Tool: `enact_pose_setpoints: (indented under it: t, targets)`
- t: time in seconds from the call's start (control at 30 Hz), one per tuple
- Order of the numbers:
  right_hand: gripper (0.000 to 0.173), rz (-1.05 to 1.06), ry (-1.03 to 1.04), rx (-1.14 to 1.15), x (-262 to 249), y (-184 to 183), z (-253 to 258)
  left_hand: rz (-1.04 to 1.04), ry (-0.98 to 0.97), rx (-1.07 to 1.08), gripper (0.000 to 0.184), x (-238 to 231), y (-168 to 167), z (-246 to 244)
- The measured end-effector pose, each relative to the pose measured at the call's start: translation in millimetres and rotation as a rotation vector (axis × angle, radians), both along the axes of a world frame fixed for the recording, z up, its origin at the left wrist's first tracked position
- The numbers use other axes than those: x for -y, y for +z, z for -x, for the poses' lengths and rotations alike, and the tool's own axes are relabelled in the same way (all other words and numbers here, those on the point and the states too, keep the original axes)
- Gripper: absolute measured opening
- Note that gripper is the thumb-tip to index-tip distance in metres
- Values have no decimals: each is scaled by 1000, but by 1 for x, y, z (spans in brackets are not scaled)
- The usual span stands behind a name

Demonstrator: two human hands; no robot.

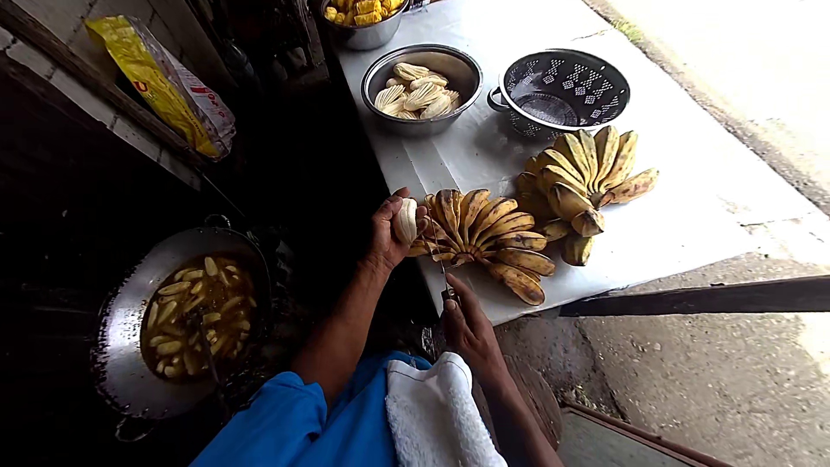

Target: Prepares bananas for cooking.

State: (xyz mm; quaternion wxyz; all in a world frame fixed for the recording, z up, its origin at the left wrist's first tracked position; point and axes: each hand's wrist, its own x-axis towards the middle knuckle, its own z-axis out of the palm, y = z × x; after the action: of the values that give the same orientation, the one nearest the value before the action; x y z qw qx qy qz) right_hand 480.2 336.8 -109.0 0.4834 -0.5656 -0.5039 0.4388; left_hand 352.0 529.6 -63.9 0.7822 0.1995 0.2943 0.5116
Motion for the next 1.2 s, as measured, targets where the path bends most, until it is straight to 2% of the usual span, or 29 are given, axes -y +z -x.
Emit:
enact_pose_setpoints:
  t: [0.13,0.33,0.53,0.63,0.83,1.03,1.2]
  targets:
    - [49,-37,19,237,2,3,3,25,13,-50,38,-7,2,-1]
    - [51,-14,-19,440,11,2,11,90,74,-135,36,-7,16,-3]
    - [50,18,-52,586,-32,17,10,-5,-19,-74,31,10,10,-10]
    - [49,-20,-80,602,-45,18,10,-32,-1,-140,31,24,16,-15]
    - [50,-27,-95,596,-21,8,15,-74,68,-127,30,26,22,-5]
    - [47,-8,-102,591,-61,19,8,-109,66,-161,28,38,23,-15]
    - [49,-21,-63,531,-29,14,9,-12,84,-104,27,13,24,-9]
